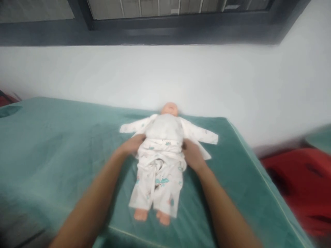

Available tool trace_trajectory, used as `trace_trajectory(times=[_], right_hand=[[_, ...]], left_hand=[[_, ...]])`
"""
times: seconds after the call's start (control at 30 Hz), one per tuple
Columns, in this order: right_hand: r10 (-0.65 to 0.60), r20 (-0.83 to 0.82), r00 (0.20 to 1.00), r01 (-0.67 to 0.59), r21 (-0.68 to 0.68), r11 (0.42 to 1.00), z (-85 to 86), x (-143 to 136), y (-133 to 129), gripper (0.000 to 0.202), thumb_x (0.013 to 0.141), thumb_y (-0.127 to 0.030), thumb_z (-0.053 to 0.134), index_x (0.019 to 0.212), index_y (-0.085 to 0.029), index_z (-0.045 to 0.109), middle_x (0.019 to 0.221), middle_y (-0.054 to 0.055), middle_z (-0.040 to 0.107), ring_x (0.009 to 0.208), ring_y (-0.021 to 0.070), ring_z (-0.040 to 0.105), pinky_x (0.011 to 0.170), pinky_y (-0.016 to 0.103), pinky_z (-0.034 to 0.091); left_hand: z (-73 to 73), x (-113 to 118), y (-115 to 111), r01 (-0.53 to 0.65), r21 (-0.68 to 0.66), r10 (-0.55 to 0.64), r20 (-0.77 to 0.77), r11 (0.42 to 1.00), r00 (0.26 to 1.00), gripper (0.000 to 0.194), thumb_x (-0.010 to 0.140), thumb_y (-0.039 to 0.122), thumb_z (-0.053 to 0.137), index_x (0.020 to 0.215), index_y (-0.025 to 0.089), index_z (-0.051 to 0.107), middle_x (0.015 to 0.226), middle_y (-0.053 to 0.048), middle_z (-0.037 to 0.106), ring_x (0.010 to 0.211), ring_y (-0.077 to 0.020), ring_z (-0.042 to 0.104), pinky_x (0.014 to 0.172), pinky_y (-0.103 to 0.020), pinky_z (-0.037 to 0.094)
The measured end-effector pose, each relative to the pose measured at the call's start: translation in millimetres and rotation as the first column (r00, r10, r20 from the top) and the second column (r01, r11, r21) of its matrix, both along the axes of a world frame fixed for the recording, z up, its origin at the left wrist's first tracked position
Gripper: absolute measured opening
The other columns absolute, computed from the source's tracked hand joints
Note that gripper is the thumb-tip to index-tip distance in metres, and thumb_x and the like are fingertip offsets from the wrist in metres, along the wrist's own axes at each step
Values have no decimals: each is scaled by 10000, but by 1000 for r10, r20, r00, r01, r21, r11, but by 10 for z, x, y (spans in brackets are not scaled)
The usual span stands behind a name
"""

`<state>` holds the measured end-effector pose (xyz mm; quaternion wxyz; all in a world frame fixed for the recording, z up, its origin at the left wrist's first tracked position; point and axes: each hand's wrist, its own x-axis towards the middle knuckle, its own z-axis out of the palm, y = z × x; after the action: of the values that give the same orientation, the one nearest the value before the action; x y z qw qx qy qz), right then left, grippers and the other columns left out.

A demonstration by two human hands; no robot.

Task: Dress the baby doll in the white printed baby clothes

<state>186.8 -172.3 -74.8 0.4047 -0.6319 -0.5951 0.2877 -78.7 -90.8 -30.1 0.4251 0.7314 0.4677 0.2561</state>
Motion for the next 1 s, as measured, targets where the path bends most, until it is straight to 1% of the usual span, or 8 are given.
trace_trajectory(times=[0.1,0.17,0.3,0.43,0.6,0.77,0.9,1.0], right_hand=[[14,-139,990,-10,25,1000,5,-62,2,203,688,-270,657,889,-239,649,846,40,714,838,257,621,690,345,486],[63,-254,965,-58,28,998,24,-113,5,210,696,-279,671,903,-242,661,826,43,718,841,269,637,692,359,506],[153,-439,885,-158,27,987,95,-205,-14,276,701,-277,699,973,-234,679,862,61,733,868,282,658,704,370,525],[141,-483,864,-137,42,990,107,-234,-38,397,684,-290,730,1072,-232,670,933,63,740,907,280,664,745,382,529],[105,-441,891,-79,78,994,-10,-150,-26,362,698,-323,730,1039,-217,676,906,48,734,908,267,656,777,395,521],[-33,-280,959,48,45,998,-124,-15,18,204,723,-364,714,857,-219,662,832,46,711,848,257,634,746,380,504],[-202,-247,948,221,52,974,-100,0,8,195,758,-365,690,865,-220,616,829,49,681,794,226,622,720,356,487],[-223,-275,935,282,196,939,-27,-63,-43,189,822,-370,661,943,-233,611,948,57,657,857,209,618,777,360,498]], left_hand=[[73,-6,16,145,-35,-147,-59,989,987,39,570,180,658,603,167,674,715,-64,713,716,-229,612,618,-276,423],[68,11,-9,180,-84,-177,43,980,983,36,607,191,655,619,171,682,722,-62,716,743,-232,628,667,-290,463],[17,71,-106,167,-226,-96,297,960,950,109,660,279,692,686,174,707,707,-61,712,812,-246,652,779,-355,520],[43,108,-180,93,-230,-13,327,969,945,179,644,330,728,669,153,713,684,-73,708,840,-267,654,786,-379,527],[67,111,-207,65,-118,-33,253,991,967,236,659,369,696,599,140,688,689,-80,712,831,-273,639,797,-379,511],[-59,72,-167,23,71,-35,172,997,984,201,704,302,603,599,143,665,677,-56,699,782,-250,614,754,-335,485],[-172,57,-120,-136,140,120,118,981,986,110,701,187,543,632,150,619,685,-22,658,723,-182,564,730,-292,451],[-196,74,-114,-293,196,241,249,936,938,63,707,143,546,722,164,603,769,-9,630,754,-149,555,743,-266,449]])
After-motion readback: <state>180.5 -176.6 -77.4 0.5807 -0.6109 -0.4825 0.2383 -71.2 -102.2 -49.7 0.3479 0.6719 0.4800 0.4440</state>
